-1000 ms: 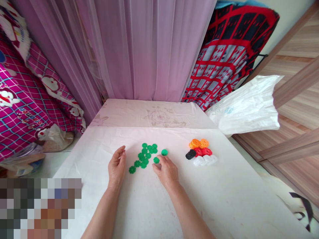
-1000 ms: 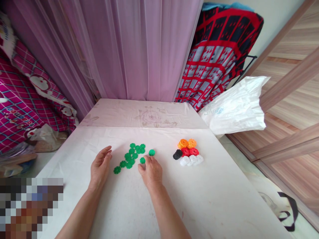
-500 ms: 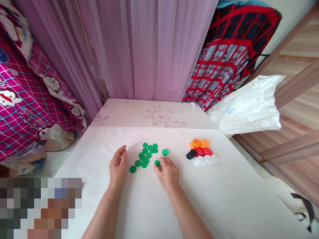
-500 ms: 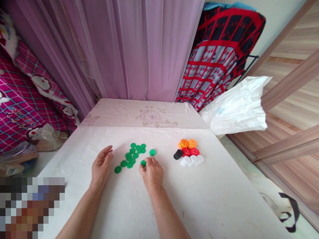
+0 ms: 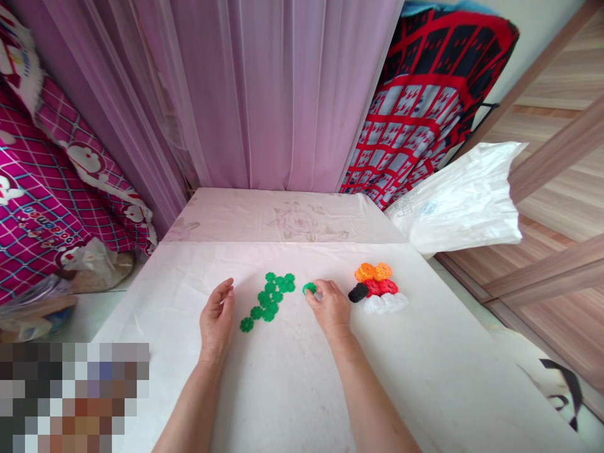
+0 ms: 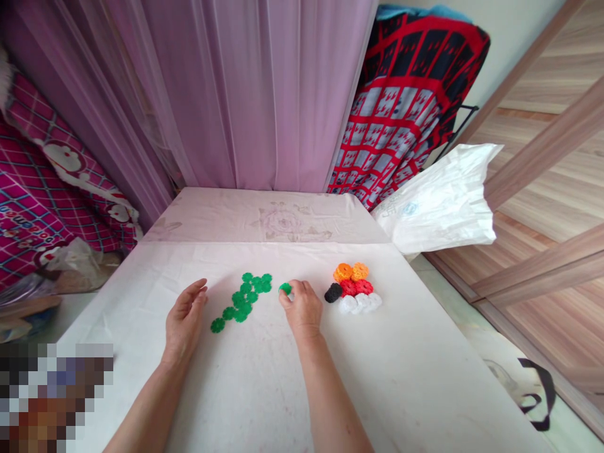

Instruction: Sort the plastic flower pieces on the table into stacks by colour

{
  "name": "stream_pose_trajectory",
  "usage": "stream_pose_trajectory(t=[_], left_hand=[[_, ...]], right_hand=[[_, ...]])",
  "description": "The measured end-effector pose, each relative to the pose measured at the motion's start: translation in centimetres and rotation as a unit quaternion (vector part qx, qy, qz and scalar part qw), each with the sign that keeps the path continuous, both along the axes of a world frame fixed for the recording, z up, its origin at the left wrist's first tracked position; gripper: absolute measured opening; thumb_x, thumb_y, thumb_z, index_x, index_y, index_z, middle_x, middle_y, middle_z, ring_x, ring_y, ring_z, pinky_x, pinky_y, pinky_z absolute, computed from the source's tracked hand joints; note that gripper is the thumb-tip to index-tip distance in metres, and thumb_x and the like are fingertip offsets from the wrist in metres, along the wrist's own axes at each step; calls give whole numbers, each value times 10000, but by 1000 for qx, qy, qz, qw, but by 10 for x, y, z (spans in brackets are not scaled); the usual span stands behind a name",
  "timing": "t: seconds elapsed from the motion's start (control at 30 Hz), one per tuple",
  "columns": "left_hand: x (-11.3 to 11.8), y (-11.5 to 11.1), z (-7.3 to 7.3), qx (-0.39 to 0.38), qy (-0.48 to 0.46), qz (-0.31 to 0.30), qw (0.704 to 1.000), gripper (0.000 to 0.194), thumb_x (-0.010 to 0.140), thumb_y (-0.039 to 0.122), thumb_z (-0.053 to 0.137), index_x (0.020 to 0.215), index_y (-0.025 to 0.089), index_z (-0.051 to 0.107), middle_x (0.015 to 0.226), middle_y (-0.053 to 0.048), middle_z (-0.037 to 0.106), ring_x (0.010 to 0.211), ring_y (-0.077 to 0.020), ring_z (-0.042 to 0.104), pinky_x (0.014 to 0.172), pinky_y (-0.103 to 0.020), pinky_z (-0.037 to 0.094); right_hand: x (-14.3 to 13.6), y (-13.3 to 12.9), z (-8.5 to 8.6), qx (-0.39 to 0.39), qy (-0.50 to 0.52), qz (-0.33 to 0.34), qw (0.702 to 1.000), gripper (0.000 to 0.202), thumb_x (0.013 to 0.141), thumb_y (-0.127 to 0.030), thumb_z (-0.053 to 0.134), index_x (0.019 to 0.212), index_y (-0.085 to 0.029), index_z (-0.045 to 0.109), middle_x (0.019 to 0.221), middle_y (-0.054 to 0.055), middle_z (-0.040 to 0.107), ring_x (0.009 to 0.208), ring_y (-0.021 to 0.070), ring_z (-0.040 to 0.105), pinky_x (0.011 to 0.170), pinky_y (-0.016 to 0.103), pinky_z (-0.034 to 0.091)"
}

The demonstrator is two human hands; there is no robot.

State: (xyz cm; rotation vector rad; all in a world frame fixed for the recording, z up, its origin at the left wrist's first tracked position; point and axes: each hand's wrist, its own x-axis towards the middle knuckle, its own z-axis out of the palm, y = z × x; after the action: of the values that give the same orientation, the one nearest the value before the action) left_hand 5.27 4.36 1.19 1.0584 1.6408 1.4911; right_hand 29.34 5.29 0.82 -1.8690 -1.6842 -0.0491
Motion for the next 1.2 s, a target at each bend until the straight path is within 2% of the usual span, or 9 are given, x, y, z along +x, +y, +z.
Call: stream_pose_trajectory(t=[0.23, 0.37, 0.47, 0.57, 0.67, 0.73, 0.8, 0.93, 1.2], left_hand=[[1, -1, 2, -1, 9, 3, 1000, 427, 794, 462, 586, 1135, 214, 655, 1135, -84, 683, 988, -205, 646, 882, -357, 515], [0, -1, 3, 0, 10, 4, 1000, 443, 788, 478, 588, 1133, 209, 657, 1120, -86, 686, 960, -201, 649, 857, -349, 523], [1, -1, 3, -2, 4, 8, 1000, 446, 784, 483, 592, 1131, 210, 660, 1127, -87, 683, 938, -195, 646, 857, -350, 519], [1, -1, 4, -12, 5, 6, 1000, 451, 788, 482, 588, 1141, 211, 657, 1130, -88, 681, 913, -190, 645, 847, -354, 519], [2, -1, 5, -9, 7, 5, 1000, 451, 797, 487, 580, 1144, 208, 653, 1141, -90, 678, 938, -194, 642, 857, -353, 514], [2, -1, 5, -7, 6, 5, 1000, 450, 802, 490, 575, 1142, 204, 651, 1146, -92, 677, 946, -195, 643, 866, -353, 510], [1, -1, 4, -11, 5, 5, 1000, 449, 804, 491, 575, 1143, 205, 651, 1151, -94, 677, 945, -196, 648, 870, -356, 510], [1, 0, 3, -5, -1, 4, 1000, 433, 809, 473, 584, 1149, 212, 648, 1172, -95, 675, 1024, -213, 643, 915, -367, 501], [1, 0, 3, 7, -7, 2, 1000, 406, 802, 459, 581, 1114, 207, 651, 1158, -92, 679, 1043, -212, 633, 890, -350, 507]], right_hand=[[-1, 2, 1, -26, -5, 1, 1000, 156, 824, -335, 589, 875, -221, 683, 813, 8, 669, 711, 142, 592, 613, 244, 355], [0, -3, 2, -14, -3, 5, 1000, 170, 841, -323, 575, 908, -219, 692, 809, 12, 671, 712, 140, 597, 623, 238, 367], [-6, -15, 4, 4, -3, 28, 1000, 184, 871, -275, 529, 902, -220, 701, 785, 16, 672, 718, 131, 608, 644, 225, 380], [-21, -28, 8, -39, -20, 72, 996, 215, 892, -231, 497, 874, -231, 711, 793, 20, 692, 732, 123, 626, 656, 209, 389], [-39, -31, 15, -129, -51, 90, 986, 278, 909, -239, 486, 1096, -250, 691, 881, 31, 726, 758, 131, 654, 653, 210, 409], [-47, -26, 21, -181, -74, 80, 977, 380, 931, -261, 455, 1283, -243, 598, 936, 52, 737, 769, 144, 671, 648, 223, 427], [-52, -18, 27, -218, -94, 69, 969, 432, 954, -282, 414, 1368, -224, 522, 943, 73, 743, 773, 160, 685, 645, 239, 440], [-55, -11, 34, -254, -119, 60, 958, 411, 969, -311, 386, 1339, -224, 542, 891, 82, 750, 774, 186, 702, 648, 260, 451], [-48, -37, 23, -221, -64, 64, 971, 315, 939, -303, 489, 1231, -270, 604, 945, 29, 756, 836, 155, 700, 681, 223, 434]])
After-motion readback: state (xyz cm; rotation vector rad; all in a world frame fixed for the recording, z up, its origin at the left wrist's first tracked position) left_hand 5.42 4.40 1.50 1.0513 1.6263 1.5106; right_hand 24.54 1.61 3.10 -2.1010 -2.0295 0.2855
